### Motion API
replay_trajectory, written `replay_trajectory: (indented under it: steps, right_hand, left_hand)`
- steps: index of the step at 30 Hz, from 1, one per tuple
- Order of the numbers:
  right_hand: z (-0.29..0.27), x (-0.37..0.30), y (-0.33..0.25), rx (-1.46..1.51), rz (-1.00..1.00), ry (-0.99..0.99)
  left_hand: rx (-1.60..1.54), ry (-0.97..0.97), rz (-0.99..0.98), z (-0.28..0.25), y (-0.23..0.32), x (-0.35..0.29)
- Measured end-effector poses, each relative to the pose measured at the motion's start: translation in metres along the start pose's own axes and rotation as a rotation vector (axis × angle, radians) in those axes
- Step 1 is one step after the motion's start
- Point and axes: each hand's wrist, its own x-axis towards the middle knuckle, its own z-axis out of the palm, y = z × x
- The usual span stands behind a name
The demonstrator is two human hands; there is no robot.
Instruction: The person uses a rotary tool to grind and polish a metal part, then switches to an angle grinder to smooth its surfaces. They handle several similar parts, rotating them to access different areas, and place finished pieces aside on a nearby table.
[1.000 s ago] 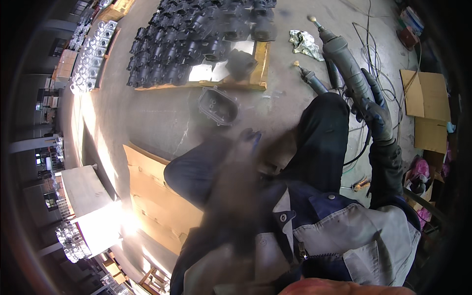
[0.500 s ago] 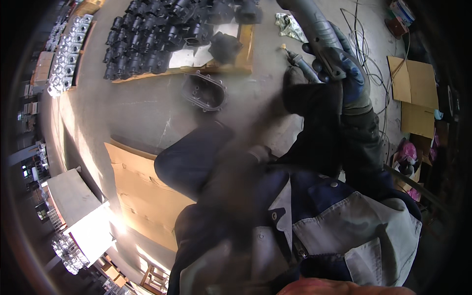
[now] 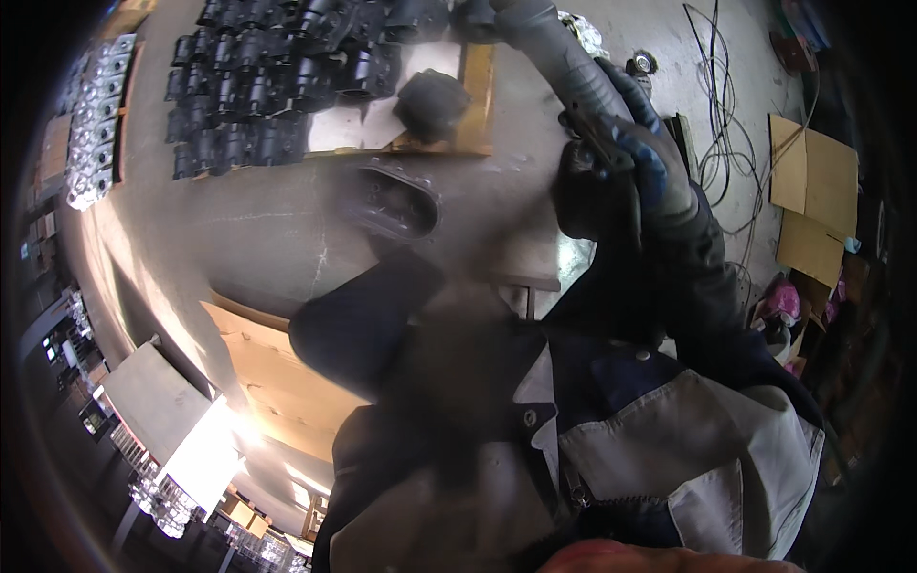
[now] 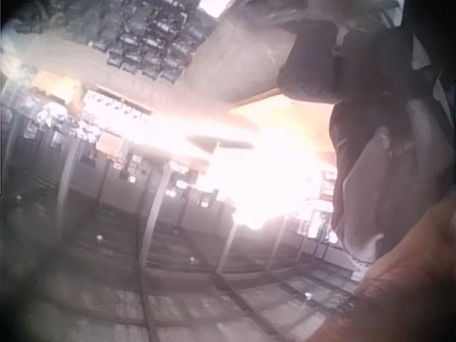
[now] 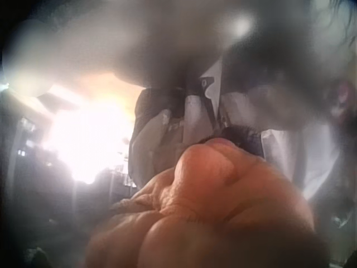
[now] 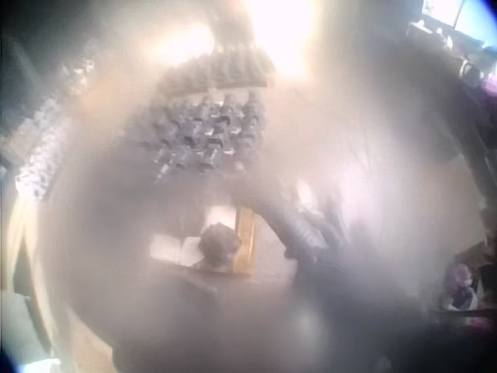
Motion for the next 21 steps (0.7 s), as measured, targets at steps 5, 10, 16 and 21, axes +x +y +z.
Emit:
replay_trajectory:
  steps: [5,10,16,21]
  right_hand:
    - [0.015,0.014,-0.004,0.559,0.008,0.089]
    - [0.013,0.001,-0.007,0.669,0.030,0.067]
    - [0.011,-0.016,-0.022,0.609,0.076,0.137]
    - [0.001,-0.020,-0.001,0.739,0.076,0.132]
  left_hand:
    - [-0.176,0.043,0.115,-0.008,0.023,0.013]
    - [-0.453,0.143,0.123,-0.026,0.041,0.009]
    - [-0.844,0.325,0.133,-0.066,0.069,0.029]
    - [-1.076,0.398,0.093,-0.096,0.069,0.066]
